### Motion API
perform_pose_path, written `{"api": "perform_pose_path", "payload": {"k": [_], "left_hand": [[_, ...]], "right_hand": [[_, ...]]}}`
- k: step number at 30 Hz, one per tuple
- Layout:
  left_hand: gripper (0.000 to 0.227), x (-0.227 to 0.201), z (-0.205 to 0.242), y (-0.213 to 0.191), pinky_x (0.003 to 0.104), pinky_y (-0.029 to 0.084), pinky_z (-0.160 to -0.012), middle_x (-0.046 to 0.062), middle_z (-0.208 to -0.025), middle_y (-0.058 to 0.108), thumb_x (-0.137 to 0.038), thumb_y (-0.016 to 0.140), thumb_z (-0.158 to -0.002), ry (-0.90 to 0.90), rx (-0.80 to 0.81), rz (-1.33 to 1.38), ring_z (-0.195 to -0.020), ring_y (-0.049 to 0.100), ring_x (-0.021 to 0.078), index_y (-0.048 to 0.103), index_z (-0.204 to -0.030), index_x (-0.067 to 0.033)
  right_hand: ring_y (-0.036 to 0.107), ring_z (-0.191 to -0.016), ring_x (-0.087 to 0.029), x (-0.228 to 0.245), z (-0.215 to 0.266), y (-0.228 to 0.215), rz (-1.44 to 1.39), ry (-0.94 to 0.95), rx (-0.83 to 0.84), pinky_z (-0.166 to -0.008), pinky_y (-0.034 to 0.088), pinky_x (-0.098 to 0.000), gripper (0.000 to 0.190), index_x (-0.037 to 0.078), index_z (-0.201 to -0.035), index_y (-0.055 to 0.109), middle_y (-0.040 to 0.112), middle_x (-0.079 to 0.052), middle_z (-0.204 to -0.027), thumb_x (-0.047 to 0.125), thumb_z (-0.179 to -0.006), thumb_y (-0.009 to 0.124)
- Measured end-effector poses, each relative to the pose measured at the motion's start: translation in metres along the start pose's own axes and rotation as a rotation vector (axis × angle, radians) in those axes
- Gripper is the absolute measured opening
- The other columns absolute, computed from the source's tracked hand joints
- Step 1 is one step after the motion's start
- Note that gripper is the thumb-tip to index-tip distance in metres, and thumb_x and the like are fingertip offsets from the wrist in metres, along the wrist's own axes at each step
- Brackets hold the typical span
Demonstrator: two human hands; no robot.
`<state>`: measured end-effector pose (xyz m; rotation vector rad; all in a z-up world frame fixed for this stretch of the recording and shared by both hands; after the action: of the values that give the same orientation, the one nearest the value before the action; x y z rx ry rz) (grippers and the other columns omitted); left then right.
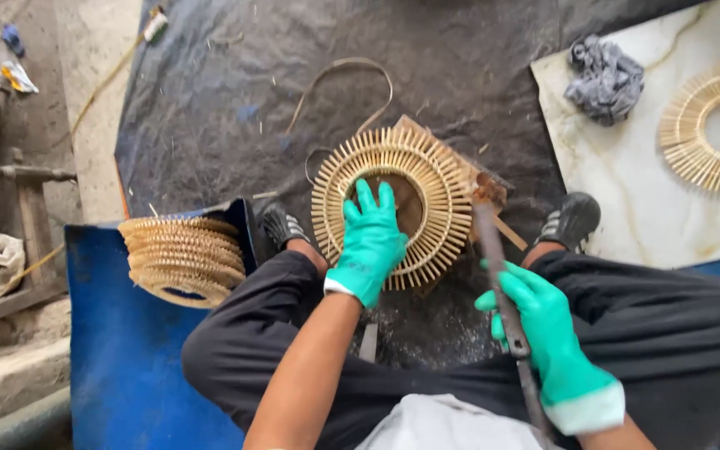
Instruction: Assembling or shaping a circular bamboo/wooden craft item using hands and a metal tool.
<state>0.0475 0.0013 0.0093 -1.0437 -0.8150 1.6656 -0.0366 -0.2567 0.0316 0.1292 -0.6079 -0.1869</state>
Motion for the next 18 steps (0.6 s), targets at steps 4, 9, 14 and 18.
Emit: {"api": "perform_pose_path", "payload": {"k": [4, 9, 14, 18], "left_hand": [[0.096, 0.008, -0.024, 0.011, 0.064, 0.028, -0.115, 0.030, -0.165, 0.016, -0.014, 0.075, -0.076, 0.108, -0.051, -0.086, -0.136, 0.027, 0.0618, 0.027, -0.159, -0.0093], [0.092, -0.018, -0.008, -0.011, 0.064, 0.026, -0.119, 0.032, -0.167, 0.011, -0.016, 0.075, -0.080, 0.060, 0.087, -0.105, -0.140, 0.026, 0.0598, 0.030, -0.160, -0.0202], [0.107, -0.002, -0.007, 0.022, 0.068, 0.023, -0.113, 0.021, -0.167, 0.012, -0.032, 0.084, -0.079, 0.035, -0.112, 0.106, -0.144, 0.015, 0.0608, 0.021, -0.161, -0.0059], [0.105, 0.007, -0.010, 0.014, 0.064, 0.023, -0.118, 0.018, -0.168, 0.014, -0.031, 0.087, -0.074, 0.096, -0.057, 0.088, -0.149, 0.015, 0.0552, 0.027, -0.157, -0.0083]], "right_hand": [[0.054, -0.039, -0.019, 0.010, -0.013, -0.002, 0.052, -0.024, 0.019, -0.033, 0.039, -0.0319, 0.040, 0.006, -0.133, 0.064, 0.071, -0.016, -0.073, 0.021, -0.097, 0.055], [0.055, -0.043, -0.015, 0.013, -0.010, 0.001, 0.054, -0.049, 0.002, -0.037, 0.043, -0.0294, 0.042, 0.005, -0.136, 0.064, 0.072, -0.012, -0.078, 0.023, -0.099, 0.054], [0.056, -0.044, -0.016, -0.001, -0.013, -0.009, 0.048, -0.065, -0.014, -0.038, 0.044, -0.0302, 0.041, 0.005, -0.135, 0.063, 0.072, -0.013, -0.078, 0.023, -0.100, 0.053], [0.057, -0.042, -0.019, 0.003, -0.022, -0.008, 0.071, -0.042, 0.021, -0.037, 0.043, -0.0304, 0.041, 0.009, -0.134, 0.064, 0.072, -0.015, -0.075, 0.023, -0.097, 0.054]]}}
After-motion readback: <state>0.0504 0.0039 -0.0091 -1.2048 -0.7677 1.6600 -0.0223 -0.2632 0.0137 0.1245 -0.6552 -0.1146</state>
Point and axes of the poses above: each hand's wrist, its own z-axis away from the middle knuckle, its own y-axis out of the palm, x = y × z, the point moved 4 cm from there along -z, towards the middle knuckle
